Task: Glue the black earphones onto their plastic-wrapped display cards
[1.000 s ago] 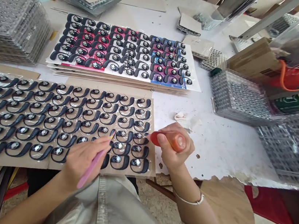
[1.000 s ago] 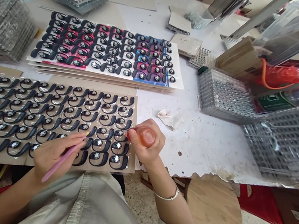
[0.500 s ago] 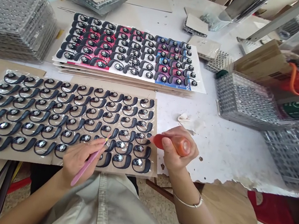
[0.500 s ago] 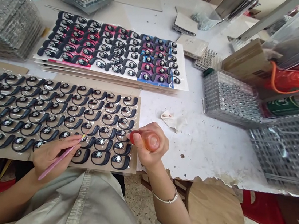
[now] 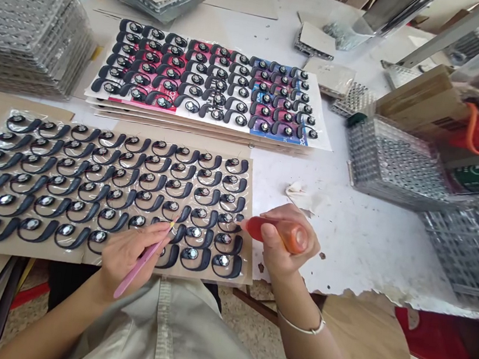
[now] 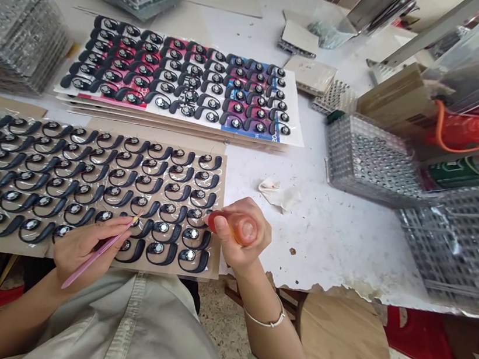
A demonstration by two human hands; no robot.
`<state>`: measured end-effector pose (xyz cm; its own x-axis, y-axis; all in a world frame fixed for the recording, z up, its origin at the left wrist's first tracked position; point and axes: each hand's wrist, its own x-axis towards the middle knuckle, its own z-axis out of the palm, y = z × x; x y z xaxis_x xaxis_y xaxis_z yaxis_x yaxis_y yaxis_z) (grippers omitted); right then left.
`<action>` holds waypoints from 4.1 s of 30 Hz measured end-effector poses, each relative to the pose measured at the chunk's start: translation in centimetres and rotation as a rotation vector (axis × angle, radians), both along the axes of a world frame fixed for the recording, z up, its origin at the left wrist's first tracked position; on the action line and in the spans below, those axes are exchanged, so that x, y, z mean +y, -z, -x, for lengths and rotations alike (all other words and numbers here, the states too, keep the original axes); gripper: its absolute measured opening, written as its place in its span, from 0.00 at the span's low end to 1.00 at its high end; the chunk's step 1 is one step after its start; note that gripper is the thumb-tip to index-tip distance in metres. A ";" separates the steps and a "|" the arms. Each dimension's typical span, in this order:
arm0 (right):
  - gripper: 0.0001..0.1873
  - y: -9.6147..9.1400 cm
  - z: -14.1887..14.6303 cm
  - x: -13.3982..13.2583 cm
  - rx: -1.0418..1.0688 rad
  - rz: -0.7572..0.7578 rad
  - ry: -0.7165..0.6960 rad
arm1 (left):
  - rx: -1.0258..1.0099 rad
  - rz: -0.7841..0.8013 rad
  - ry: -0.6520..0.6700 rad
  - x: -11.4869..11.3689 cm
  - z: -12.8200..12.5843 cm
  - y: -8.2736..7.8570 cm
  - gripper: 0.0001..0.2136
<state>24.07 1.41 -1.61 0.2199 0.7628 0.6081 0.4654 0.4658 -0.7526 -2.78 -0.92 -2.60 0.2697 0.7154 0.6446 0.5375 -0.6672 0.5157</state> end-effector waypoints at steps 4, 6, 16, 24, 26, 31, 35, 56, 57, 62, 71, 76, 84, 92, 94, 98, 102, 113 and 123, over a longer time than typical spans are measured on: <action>0.07 0.1 0.0 0.0 -0.002 -0.017 0.000 | 0.004 0.009 0.008 0.0 0.1 0.0 0.10; 0.07 0.2 0.0 -0.1 -0.008 -0.012 -0.003 | 0.000 0.010 0.008 -0.1 0.2 0.0 0.10; 0.08 0.1 0.1 -0.1 -0.011 -0.026 -0.044 | -0.027 0.023 0.020 0.0 0.1 0.2 0.10; 0.08 0.1 0.3 -0.3 -0.092 -0.057 -0.045 | -0.045 0.008 0.033 0.1 0.0 0.0 0.09; 0.08 0.1 0.3 -0.3 -0.112 -0.058 -0.040 | -0.047 0.013 0.033 0.2 -0.1 -0.1 0.09; 0.10 0.6 0.2 -0.4 -0.167 -0.072 -0.025 | -0.047 0.024 0.042 0.1 0.0 0.1 0.10; 0.13 0.9 0.2 -0.4 -0.209 -0.157 -0.027 | -0.056 0.054 0.043 -0.1 0.1 0.2 0.11; 0.18 -5.8 -3.1 3.8 0.530 0.170 0.039 | -0.082 0.343 -0.030 0.9 -0.4 -5.3 0.02; 0.20 -6.0 -3.5 4.7 0.566 0.233 0.003 | -0.090 0.381 -0.037 1.2 -0.6 -5.7 0.02; 0.24 -4.3 -3.1 8.1 0.635 0.382 -0.141 | -0.021 0.232 0.030 2.7 -2.4 -5.7 0.06; 0.21 -1.5 -2.2 7.1 0.517 0.309 -0.050 | 0.126 0.106 0.199 4.2 -7.9 -2.8 0.08; 0.18 -1.6 -2.0 6.4 0.417 0.269 0.009 | 0.176 0.133 0.204 4.2 -8.7 -1.5 0.09; 0.16 -1.2 -1.9 6.1 0.251 0.212 -0.075 | 0.184 0.137 0.175 3.9 -8.7 -1.5 0.11; 0.11 -1.2 -1.5 6.0 0.186 0.237 -0.110 | 0.269 0.158 0.154 3.9 -9.2 -1.5 0.06; 0.10 -1.3 -1.3 6.0 0.144 0.247 -0.118 | 0.323 0.137 0.145 4.0 -9.4 -1.9 0.05; 0.09 -1.3 -1.1 6.0 0.114 0.258 -0.151 | 0.401 0.064 0.135 4.1 -9.9 -3.0 0.07; 0.09 -1.1 -1.1 6.0 0.118 0.269 -0.173 | 0.431 0.045 0.133 4.0 -10.1 -3.4 0.08; 0.08 -1.7 -0.6 5.9 0.079 0.281 -0.158 | 0.491 0.052 0.134 3.7 -9.9 -3.3 0.07; 0.07 -1.5 -0.6 5.9 0.060 0.244 -0.149 | 0.506 0.029 0.123 3.7 -9.9 -3.3 0.08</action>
